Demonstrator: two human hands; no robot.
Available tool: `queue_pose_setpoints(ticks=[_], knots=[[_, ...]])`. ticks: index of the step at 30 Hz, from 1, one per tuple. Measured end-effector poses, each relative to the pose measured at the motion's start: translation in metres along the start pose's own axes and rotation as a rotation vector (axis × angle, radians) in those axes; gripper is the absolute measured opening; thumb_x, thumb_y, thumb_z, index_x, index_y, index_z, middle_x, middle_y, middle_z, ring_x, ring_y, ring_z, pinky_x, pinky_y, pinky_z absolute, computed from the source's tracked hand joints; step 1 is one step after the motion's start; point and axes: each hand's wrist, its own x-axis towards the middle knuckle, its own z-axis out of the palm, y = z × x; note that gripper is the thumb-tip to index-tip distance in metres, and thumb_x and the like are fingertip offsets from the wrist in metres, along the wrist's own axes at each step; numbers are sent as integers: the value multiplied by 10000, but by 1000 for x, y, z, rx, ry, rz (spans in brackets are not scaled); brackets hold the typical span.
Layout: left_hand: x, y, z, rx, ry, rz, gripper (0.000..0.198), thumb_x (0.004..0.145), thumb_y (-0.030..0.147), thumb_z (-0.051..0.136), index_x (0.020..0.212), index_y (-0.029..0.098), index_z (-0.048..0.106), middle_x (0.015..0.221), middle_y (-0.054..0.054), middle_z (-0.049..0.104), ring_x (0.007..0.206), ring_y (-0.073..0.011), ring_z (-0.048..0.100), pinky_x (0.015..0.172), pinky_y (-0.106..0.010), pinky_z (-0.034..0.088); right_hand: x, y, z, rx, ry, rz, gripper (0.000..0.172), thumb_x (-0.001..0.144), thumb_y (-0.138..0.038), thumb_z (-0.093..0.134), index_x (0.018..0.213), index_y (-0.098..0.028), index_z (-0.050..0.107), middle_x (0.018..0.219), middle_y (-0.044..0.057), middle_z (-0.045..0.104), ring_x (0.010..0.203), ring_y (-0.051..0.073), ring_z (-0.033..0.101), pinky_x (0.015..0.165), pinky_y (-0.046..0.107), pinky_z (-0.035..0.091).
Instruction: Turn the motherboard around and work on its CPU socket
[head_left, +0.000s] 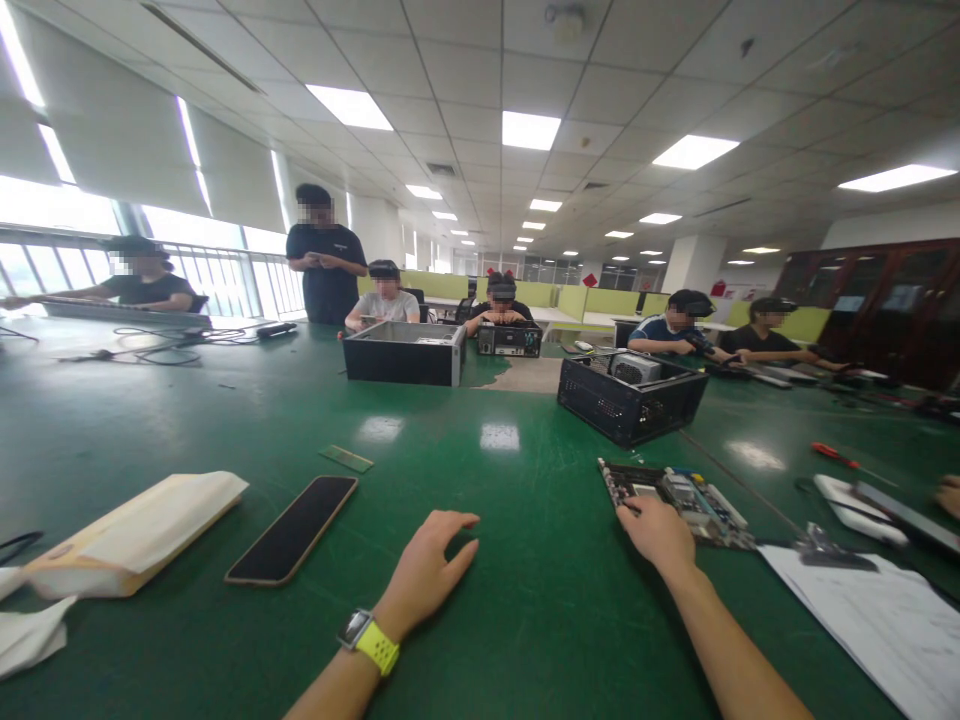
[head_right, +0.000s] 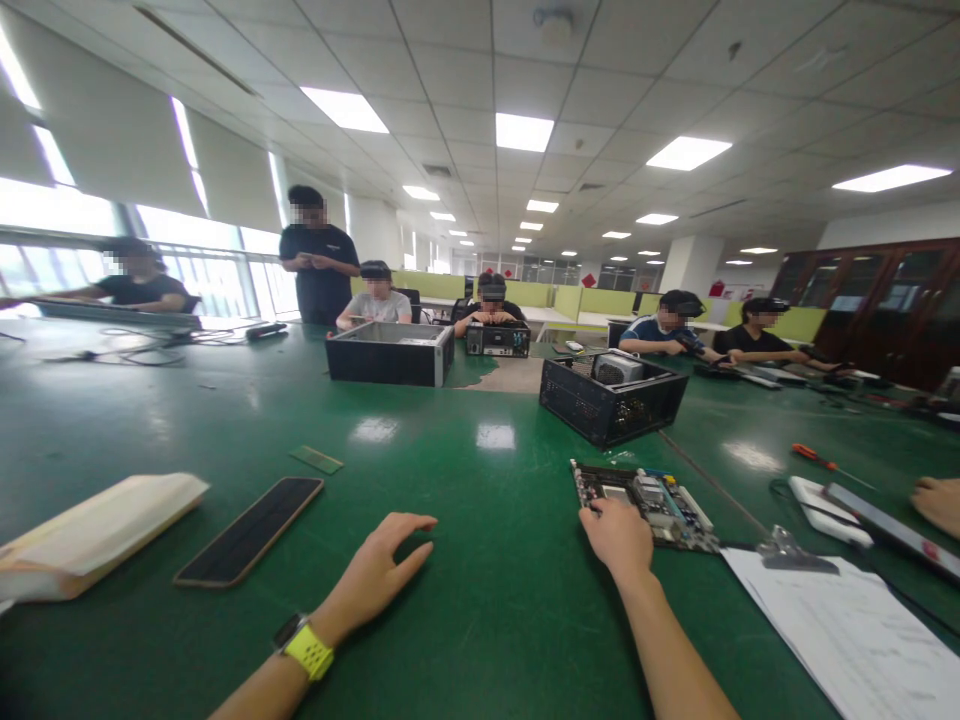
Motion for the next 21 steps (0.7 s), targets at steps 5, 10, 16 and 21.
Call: queue_pose_setpoints(ticks=[5, 10, 16, 21], knots=[[1, 0, 1, 3, -10, -8, 248, 841, 287, 546, 1072, 228, 617, 1053, -52, 652, 1002, -207, 586, 923, -382, 473, -2, -3, 4, -30, 25, -15, 402, 816, -411, 419, 1080, -251, 676, 1030, 88, 682, 1000, 251, 588, 824, 326, 418], [1, 4, 0, -4, -30, -12, 237, 848, 303, 540, 1058, 234, 623, 1036, -46, 657, 986, -208, 593, 908, -378, 482, -16, -19, -7, -17, 27, -46, 379, 827, -468, 418, 1003, -291, 704, 956, 76, 700, 961, 267, 593, 787, 357, 414], [3, 7, 2, -12, -34, -3, 236, 855, 307, 535, 1063, 234, 619, 1032, -46, 658, 978, -209, 588, 906, -388, 476, -73, -82, -21, 139, -60, -296, 493, 864, -560, 361, 818, -237, 730, 811, 92, 705, 792, 222, 632, 697, 299, 400], [4, 6, 4, 6, -31, 38, 354, 849, 309, 550, 1195, 239, 539, 1174, -67, 596, 1096, -225, 521, 972, -411, 421, -140, -130, -27, 370, -208, -595, 391, 822, -544, 477, 828, -235, 716, 782, 48, 709, 757, 194, 630, 674, 258, 393]])
